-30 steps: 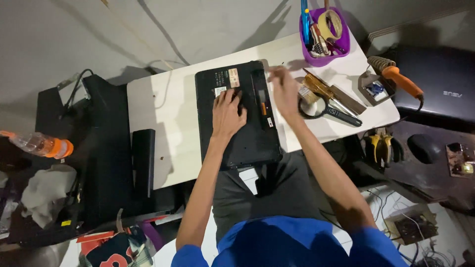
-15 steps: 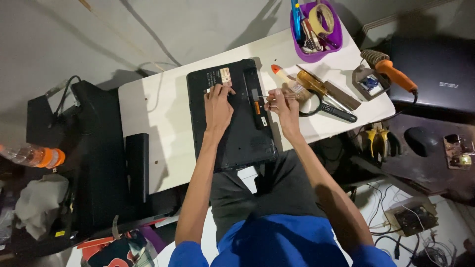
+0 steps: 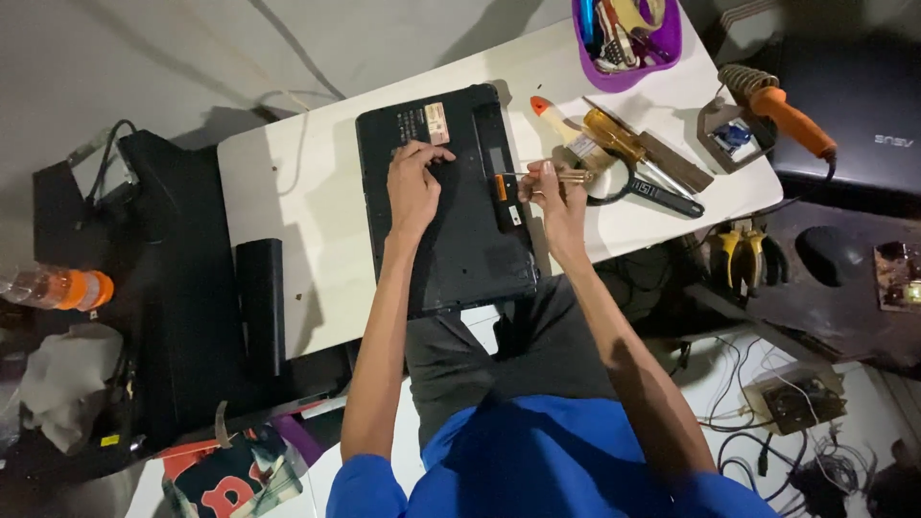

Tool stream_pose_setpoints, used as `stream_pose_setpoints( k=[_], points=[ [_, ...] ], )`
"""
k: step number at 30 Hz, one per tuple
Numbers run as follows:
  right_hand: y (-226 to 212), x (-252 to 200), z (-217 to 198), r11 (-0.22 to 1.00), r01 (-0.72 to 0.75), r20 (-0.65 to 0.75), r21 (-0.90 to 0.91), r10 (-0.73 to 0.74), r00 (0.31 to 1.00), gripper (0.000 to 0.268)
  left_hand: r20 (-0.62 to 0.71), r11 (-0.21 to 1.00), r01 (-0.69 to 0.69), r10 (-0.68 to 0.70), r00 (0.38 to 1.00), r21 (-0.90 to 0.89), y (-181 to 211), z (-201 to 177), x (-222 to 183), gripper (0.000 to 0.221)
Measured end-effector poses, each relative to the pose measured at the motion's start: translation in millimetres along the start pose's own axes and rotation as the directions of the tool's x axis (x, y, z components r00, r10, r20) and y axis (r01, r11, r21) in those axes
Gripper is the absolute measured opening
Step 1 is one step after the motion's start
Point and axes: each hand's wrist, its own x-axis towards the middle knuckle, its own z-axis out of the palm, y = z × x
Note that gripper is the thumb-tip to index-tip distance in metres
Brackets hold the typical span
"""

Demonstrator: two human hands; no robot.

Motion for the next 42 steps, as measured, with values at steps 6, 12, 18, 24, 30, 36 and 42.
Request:
stream_pose_setpoints(
  k=[6,12,18,24,30,36,42],
  points=[
    [1,4,-1,0.994,-0.058,-0.051,0.096,0.063,0.997,0.035,-0.001,0.999,0.028,-0.028,1.000,-0.039,9,-7,-4,0.052],
    [10,6,-7,0.993,-0.052,-0.042,0.109,0.057,0.997,0.033,0.009,0.994,0.079,-0.078,0.997,-0.078,-1,-4,-6,0.051],
    [11,6,-7,0.993,-0.045,-0.032,0.108,0.049,0.998,0.035,0.017,0.983,-0.001,-0.002,1.000,0.184,11,3,-4,0.021],
    [15,6,-9,0.996,-0.033,-0.022,0.084,0.035,0.999,0.033,0.059,0.978,0.150,-0.160,0.985,0.146,42,-5,2,0.049],
    [13,5,-8,0.998,-0.033,-0.014,0.056,0.034,0.999,0.032,-0.017,0.974,0.073,-0.071,0.997,0.215,19,7,3,0.023],
    [-1,0,0,0.999,-0.007,0.001,0.041,0.007,1.000,0.025,-0.038,0.983,0.006,0.001,0.999,0.182,17,4,2,0.010],
    [-8,-4,3,1.000,0.025,0.014,0.008,-0.025,1.000,0.018,0.017,0.991,-0.031,0.029,0.999,0.127,-2,8,-4,0.028]
  ],
)
